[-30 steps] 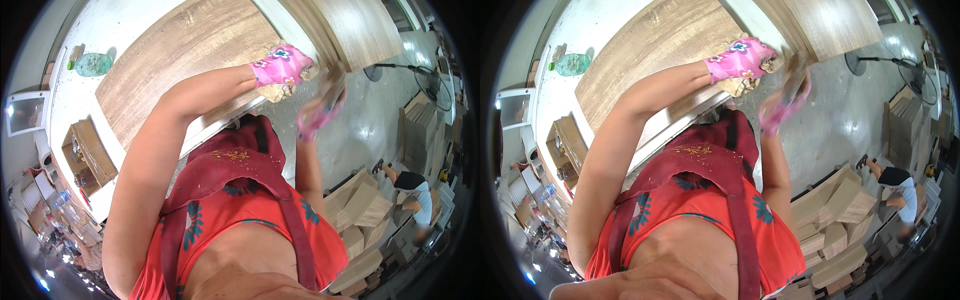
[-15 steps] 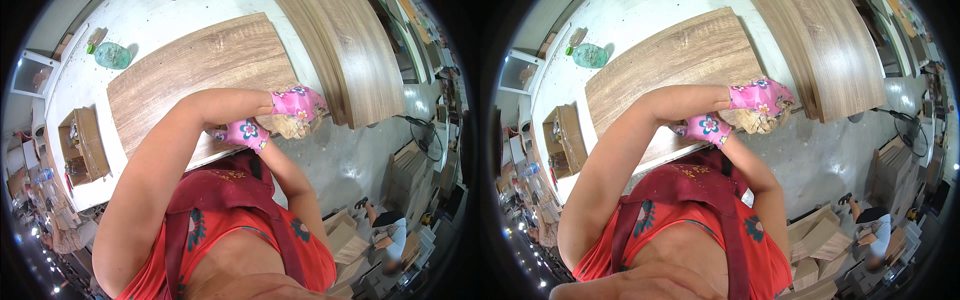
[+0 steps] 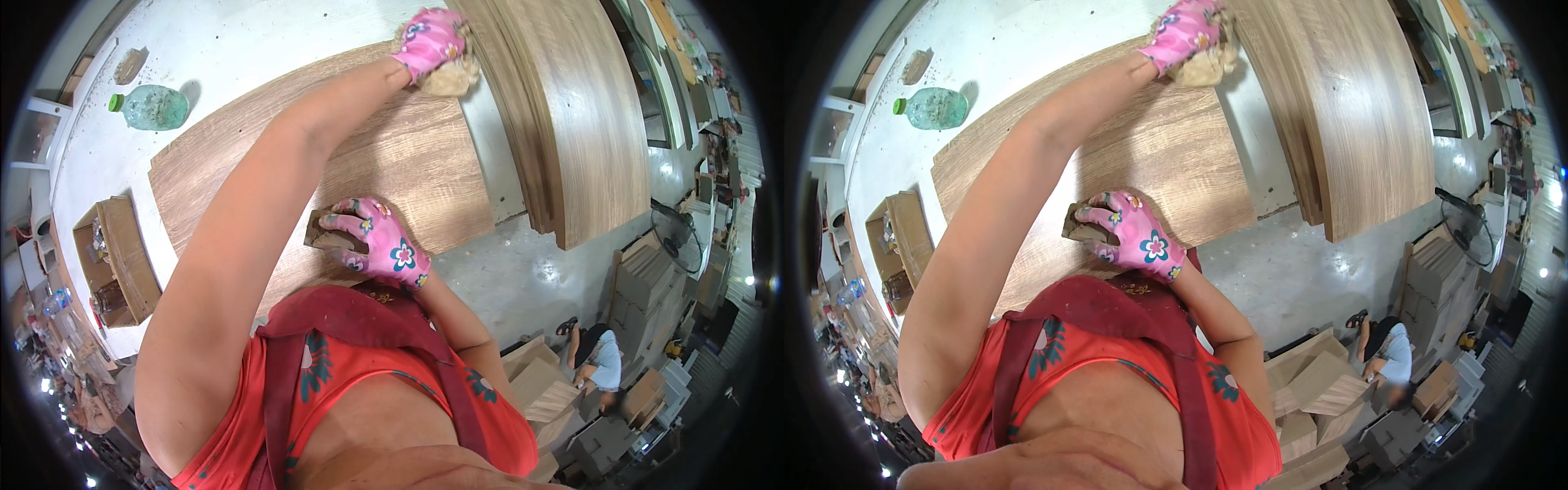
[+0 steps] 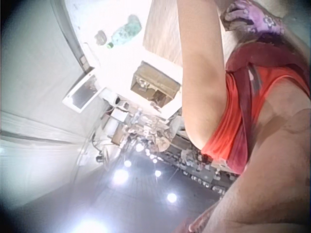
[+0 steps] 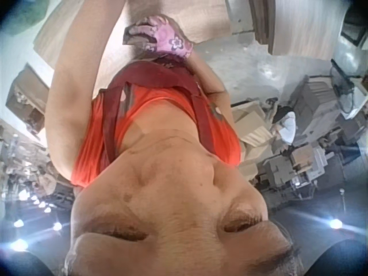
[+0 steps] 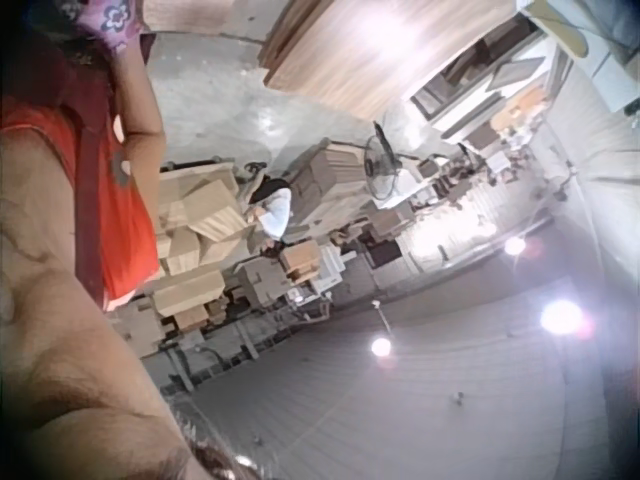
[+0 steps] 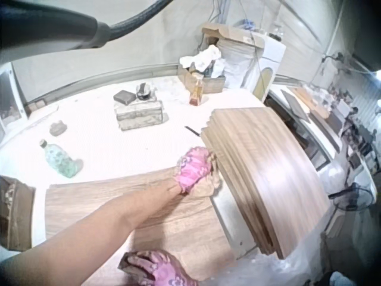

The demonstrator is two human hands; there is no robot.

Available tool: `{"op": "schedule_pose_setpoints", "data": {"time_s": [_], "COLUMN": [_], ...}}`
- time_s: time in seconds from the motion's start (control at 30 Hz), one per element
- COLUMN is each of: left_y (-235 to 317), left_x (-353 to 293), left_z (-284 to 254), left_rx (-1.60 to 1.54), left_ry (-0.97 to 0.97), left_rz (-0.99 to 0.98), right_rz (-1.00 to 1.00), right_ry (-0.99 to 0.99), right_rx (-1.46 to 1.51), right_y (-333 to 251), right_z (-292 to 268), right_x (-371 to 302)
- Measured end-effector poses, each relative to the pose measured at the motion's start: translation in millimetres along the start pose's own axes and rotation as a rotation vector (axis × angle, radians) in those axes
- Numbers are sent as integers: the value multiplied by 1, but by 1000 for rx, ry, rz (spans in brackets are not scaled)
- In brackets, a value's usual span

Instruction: The person wipes the surface and edges of wood panels using a crumpled cloth, handling them one at a time and placing them into a stack.

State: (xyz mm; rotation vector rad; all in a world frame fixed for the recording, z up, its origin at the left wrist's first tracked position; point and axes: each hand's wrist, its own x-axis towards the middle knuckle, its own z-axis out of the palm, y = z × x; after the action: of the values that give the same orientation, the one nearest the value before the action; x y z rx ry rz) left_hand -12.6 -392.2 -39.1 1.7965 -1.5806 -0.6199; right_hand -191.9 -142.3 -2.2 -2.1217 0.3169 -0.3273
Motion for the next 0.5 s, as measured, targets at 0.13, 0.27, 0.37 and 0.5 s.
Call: {"op": "schedule_pose_setpoints", "data": {"time_s": [0.13,0.27,0.37,0.5], "left_y": [-41,-19,-18,-69], "left_x": [0,-22,-64,-146], "left_z": [11,-13,-67,-114], "left_rx": [-104,-109,-134,-272], "left_ry": [517,484,297,369], "left_rz": [180,-148,-349,-288], "right_rz": [54,8,27,79], "right_ry": [44,269,291,294], "right_rx": [-125,-114,-120,-44], "right_y": [-3,16,22,12], "right_z": [-6,4,6,7], "right_x": [10,4,1,3]}}
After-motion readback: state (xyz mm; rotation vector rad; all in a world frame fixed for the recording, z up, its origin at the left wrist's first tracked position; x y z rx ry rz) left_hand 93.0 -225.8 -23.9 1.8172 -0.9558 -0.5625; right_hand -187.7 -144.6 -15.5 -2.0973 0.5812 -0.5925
